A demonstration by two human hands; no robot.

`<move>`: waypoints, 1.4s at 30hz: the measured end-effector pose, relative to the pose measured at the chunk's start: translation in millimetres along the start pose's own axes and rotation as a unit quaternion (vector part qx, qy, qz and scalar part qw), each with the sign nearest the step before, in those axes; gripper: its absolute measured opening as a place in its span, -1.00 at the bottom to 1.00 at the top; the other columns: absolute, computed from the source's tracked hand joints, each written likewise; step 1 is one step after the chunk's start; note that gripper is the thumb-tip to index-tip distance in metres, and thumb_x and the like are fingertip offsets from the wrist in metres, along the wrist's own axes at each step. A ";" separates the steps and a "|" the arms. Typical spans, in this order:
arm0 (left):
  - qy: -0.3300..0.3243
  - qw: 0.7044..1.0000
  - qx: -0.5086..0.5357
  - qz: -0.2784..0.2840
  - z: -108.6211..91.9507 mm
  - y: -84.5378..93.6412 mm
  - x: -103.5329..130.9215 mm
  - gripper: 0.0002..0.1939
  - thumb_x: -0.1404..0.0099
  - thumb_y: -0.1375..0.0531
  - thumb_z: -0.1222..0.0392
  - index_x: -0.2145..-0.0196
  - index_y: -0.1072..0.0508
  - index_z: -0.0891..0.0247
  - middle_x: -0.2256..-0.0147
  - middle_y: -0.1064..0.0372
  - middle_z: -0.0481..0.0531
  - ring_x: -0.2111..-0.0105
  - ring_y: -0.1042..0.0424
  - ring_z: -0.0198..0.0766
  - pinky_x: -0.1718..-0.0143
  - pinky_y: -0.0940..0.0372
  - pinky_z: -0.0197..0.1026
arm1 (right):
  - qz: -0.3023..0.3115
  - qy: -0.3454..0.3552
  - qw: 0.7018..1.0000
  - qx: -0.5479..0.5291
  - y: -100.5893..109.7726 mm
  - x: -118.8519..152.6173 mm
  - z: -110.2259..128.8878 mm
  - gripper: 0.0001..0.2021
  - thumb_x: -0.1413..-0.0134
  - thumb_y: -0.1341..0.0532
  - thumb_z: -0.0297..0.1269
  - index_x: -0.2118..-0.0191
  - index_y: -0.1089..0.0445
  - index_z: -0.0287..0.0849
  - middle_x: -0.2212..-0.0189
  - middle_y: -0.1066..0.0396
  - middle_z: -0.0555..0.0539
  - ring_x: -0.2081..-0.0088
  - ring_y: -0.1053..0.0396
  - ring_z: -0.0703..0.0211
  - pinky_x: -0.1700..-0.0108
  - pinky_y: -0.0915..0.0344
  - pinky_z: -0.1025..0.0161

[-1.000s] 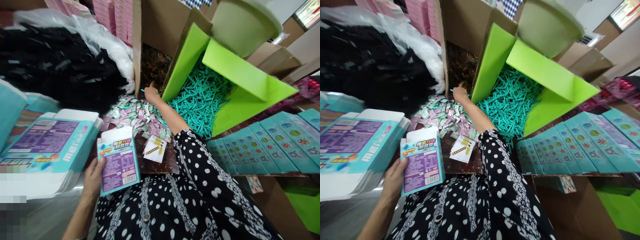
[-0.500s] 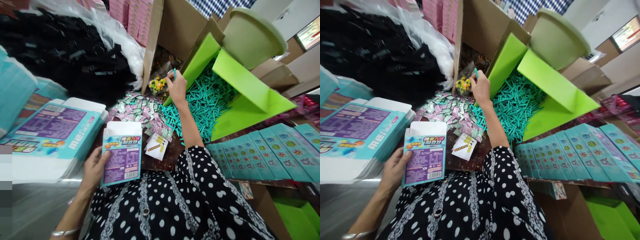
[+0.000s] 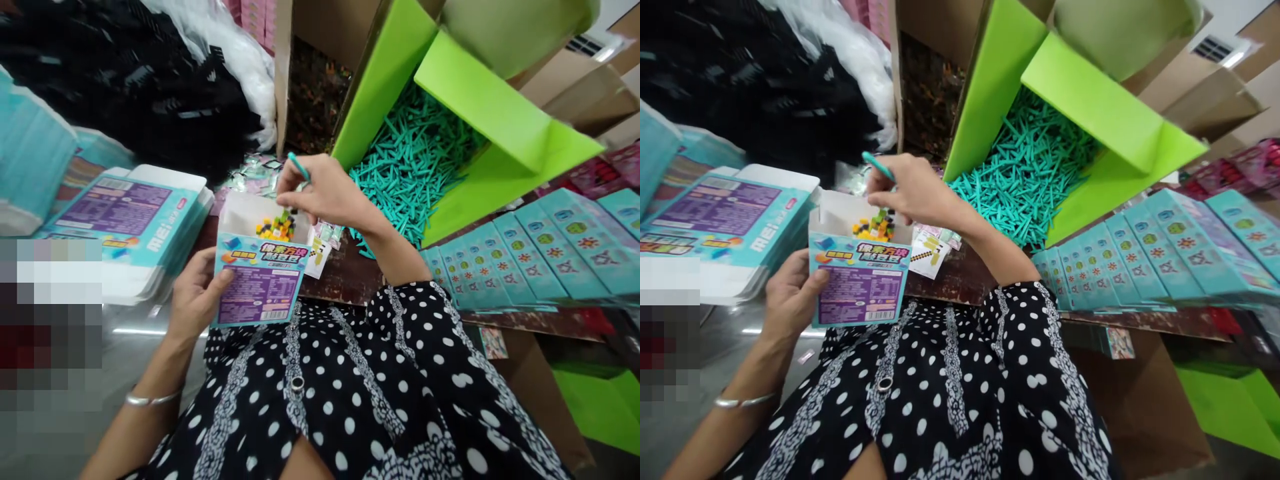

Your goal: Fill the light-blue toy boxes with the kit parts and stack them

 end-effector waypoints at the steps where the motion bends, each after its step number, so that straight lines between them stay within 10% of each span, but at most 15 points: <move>1: -0.002 1.000 0.005 -0.001 -2.5 -2.2 0.7 -0.60 -0.40 -0.49 -0.06 -0.09 -0.69 0.16 0.05 -0.73 0.09 0.12 -0.70 -0.20 0.07 -0.56 -0.26 | 0.039 0.000 0.999 0.004 -8.0 1.5 0.8 -0.76 -0.39 -0.41 -0.16 0.22 -0.50 -0.24 0.34 -0.51 0.02 0.47 -0.39 0.36 0.32 -0.32 0.37; 4: -0.007 1.000 0.015 -0.012 -7.8 -8.6 2.8 -0.61 -0.40 -0.50 -0.04 -0.09 -0.68 0.16 0.05 -0.72 0.09 0.11 -0.70 -0.18 0.07 -0.57 -0.23 | 0.095 0.018 0.995 -0.006 -17.3 4.9 6.0 -0.54 -0.55 -0.25 0.09 0.28 -0.47 -0.23 0.36 -0.48 -0.01 0.38 -0.44 0.30 0.23 -0.36 0.34; 11: 0.018 1.000 0.000 0.014 -4.5 -18.9 12.4 -0.56 -0.39 -0.50 -0.08 -0.10 -0.64 0.16 0.12 -0.70 0.11 0.17 -0.68 -0.09 0.17 -0.56 -0.15 | -0.070 0.120 0.990 0.033 13.9 12.4 24.5 -0.41 -0.74 0.09 0.07 0.27 -0.41 -0.19 0.23 -0.40 -0.04 0.12 -0.41 0.25 -0.12 -0.40 0.27; 17: 0.006 1.000 0.003 0.004 -4.5 -17.5 15.0 -0.56 -0.36 -0.51 -0.11 -0.05 -0.65 0.18 0.10 -0.70 0.13 0.18 -0.67 -0.08 0.18 -0.54 -0.13 | 0.088 0.080 0.993 -0.022 1.9 10.1 -4.1 -0.49 -0.60 -0.16 0.23 0.18 -0.36 -0.18 0.47 -0.33 0.09 0.44 -0.29 0.38 0.34 -0.31 0.44; 23: 0.000 1.000 0.019 0.012 -5.5 -23.9 13.9 -0.55 -0.36 -0.53 -0.09 -0.07 -0.65 0.20 0.09 -0.71 0.12 0.15 -0.68 -0.11 0.11 -0.54 -0.14 | 0.287 0.040 0.957 -0.012 -27.5 8.0 -19.2 -0.71 -0.52 -0.29 -0.20 0.29 -0.32 -0.16 0.54 -0.36 0.11 0.52 -0.32 0.38 0.39 -0.30 0.42; 27: 0.008 1.000 0.021 0.013 -3.3 -31.2 16.5 -0.57 -0.39 -0.51 -0.06 -0.08 -0.63 0.20 0.06 -0.71 0.16 0.15 -0.69 -0.09 0.10 -0.55 -0.10 | 0.233 0.018 0.972 0.022 -28.6 10.3 -19.0 -0.76 -0.52 -0.21 -0.30 0.29 -0.35 -0.19 0.49 -0.41 0.08 0.53 -0.32 0.40 0.36 -0.31 0.40; 33: -0.006 0.999 0.025 -0.029 0.5 -33.2 21.8 -0.49 -0.36 -0.53 -0.02 -0.18 -0.59 0.14 -0.08 -0.65 0.17 -0.01 -0.67 -0.03 -0.02 -0.56 -0.05 | -0.007 0.032 0.998 0.056 5.5 35.9 -18.0 -0.71 -0.62 -0.06 -0.25 0.03 -0.51 -0.23 0.22 -0.54 -0.07 0.25 -0.50 0.29 0.10 -0.42 0.32; 38: -0.004 1.000 0.026 0.011 -0.3 -45.1 20.8 -0.43 -0.39 -0.52 -0.02 -0.27 -0.56 0.09 -0.14 -0.63 0.16 -0.04 -0.66 0.00 -0.03 -0.56 -0.02 | 0.049 0.120 0.976 0.173 -31.5 30.7 -17.9 -0.64 -0.60 -0.01 -0.41 -0.25 -0.48 -0.16 -0.17 -0.46 -0.17 -0.19 -0.41 0.05 -0.29 -0.33 0.10; 42: -0.011 0.999 0.023 0.021 -3.5 -49.6 22.3 -0.42 -0.40 -0.52 0.02 -0.30 -0.55 0.07 -0.13 -0.63 0.15 -0.04 -0.67 -0.02 -0.04 -0.56 -0.03 | 0.099 0.113 0.966 0.211 -53.3 17.9 -24.2 -0.71 -0.60 -0.07 -0.38 -0.17 -0.51 -0.23 -0.12 -0.48 -0.22 -0.11 -0.40 0.04 -0.19 -0.29 0.13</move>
Point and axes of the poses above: each hand's wrist, its own x-axis away from the middle knuckle, its own y-axis out of the back of the hand, z = x × y, the point moved 5 cm from there along -x, towards the middle knuckle
